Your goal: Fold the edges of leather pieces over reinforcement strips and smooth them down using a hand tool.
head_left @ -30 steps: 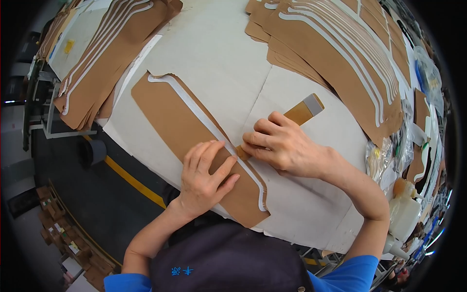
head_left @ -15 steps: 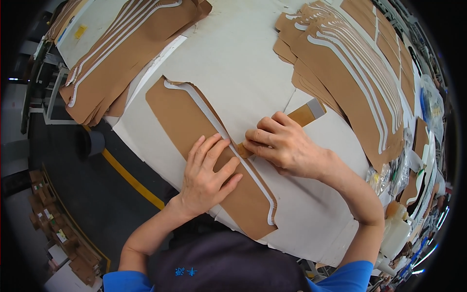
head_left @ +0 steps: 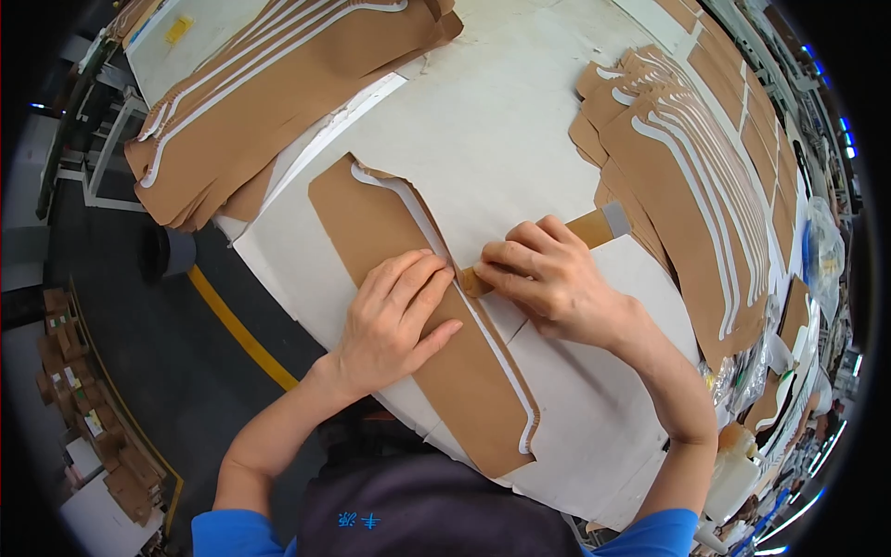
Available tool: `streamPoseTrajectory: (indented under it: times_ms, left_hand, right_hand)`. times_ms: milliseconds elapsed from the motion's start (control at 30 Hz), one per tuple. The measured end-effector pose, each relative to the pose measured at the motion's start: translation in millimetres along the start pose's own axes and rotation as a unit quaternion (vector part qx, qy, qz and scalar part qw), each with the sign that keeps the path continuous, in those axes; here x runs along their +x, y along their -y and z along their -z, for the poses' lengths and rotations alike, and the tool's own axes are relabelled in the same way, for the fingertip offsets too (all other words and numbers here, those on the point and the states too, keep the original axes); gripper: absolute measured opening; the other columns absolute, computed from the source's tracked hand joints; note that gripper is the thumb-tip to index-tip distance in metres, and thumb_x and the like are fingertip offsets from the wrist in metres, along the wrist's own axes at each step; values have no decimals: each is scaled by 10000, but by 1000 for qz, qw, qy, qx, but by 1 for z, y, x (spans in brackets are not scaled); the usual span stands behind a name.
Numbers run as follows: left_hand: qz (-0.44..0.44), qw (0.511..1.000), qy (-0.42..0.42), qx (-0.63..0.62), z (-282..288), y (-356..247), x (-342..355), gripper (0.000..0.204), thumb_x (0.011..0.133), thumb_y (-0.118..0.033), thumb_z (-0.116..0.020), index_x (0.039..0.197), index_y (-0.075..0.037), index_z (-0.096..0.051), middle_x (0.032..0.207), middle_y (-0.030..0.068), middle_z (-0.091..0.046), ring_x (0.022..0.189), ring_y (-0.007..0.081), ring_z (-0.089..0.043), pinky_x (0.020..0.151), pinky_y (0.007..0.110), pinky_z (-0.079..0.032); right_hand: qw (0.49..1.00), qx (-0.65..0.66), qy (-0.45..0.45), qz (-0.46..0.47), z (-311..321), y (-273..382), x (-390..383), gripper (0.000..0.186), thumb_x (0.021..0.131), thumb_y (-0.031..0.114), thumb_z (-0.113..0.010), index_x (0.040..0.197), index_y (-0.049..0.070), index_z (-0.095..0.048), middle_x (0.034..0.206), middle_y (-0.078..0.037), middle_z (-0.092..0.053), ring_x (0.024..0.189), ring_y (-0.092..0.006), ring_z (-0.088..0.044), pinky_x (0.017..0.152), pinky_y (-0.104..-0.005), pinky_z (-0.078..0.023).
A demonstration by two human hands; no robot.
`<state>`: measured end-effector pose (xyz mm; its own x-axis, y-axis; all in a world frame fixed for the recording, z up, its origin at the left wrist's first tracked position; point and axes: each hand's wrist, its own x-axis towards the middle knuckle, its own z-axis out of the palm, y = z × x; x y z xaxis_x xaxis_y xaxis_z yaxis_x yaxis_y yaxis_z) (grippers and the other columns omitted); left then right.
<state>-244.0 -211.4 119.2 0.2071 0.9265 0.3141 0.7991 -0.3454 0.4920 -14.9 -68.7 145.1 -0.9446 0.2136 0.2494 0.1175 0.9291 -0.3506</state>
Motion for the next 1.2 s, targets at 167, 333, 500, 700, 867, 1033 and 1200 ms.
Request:
streamPoseTrajectory:
  times_ms: [167, 333, 500, 700, 867, 1033, 1200]
  left_hand:
    - [-24, 1000, 0, -9, 1, 8, -3, 437, 820, -191, -849, 1218, -43, -748, 1357, 141, -640, 1304, 340, -594, 1061, 464, -512]
    - [-64, 998, -4, 12, 2, 7, -2, 386, 806, -170, -847, 1181, -105, -779, 1350, 109, -652, 1299, 308, -604, 1108, 493, -490]
    - [-119, 993, 6, 12, -4, 9, -7, 363, 822, -146, -828, 1182, -125, -788, 1343, 59, -658, 1298, 297, -607, 1171, 555, -426]
    - [-148, 988, 16, 29, -3, 9, -9, 397, 832, -131, -824, 1224, -132, -765, 1375, 87, -620, 1345, 323, -562, 1174, 593, -405]
    - [-162, 986, 18, 28, -5, 13, -12, 394, 856, -137, -818, 1244, -128, -753, 1407, 108, -604, 1373, 342, -533, 1192, 606, -375]
    - [-169, 985, 18, 31, -6, 13, -14, 392, 875, -136, -799, 1263, -127, -751, 1410, 127, -601, 1378, 341, -527, 1202, 608, -357]
    - [-165, 985, 20, 40, -7, 12, -16, 436, 850, -81, -762, 1283, -128, -747, 1418, 126, -595, 1381, 338, -521, 1210, 608, -346]
  right_hand:
    - [996, 24, -37, -75, 4, 12, -16, 426, 720, 39, -821, 1136, 47, -731, 1130, -70, -652, 982, -259, -602, 821, -383, -456]
    - [963, 44, -101, -248, -7, 49, -45, 409, 814, 51, -814, 1207, 6, -710, 1138, -114, -653, 923, -293, -621, 798, -425, -515]
    - [919, -220, -126, -301, -12, 82, -48, 462, 805, 32, -808, 1255, 32, -702, 1210, -152, -635, 1051, -356, -621, 867, -484, -476]
    - [946, -44, -167, -275, -47, 131, -36, 331, 843, 61, -760, 1169, 21, -718, 1078, -117, -636, 1011, -309, -621, 847, -447, -468]
    - [915, -15, -183, -359, -51, 113, -10, 143, 910, 119, -750, 1002, 40, -673, 941, -100, -630, 939, -296, -646, 793, -432, -475]
    - [907, 0, -169, -386, -60, 93, 5, 151, 930, 160, -732, 911, 48, -633, 866, -122, -653, 819, -336, -687, 690, -454, -513]
    - [947, -64, -87, -301, -53, 65, 8, 110, 891, 91, -664, 838, 37, -583, 788, -134, -663, 679, -376, -642, 631, -492, -499]
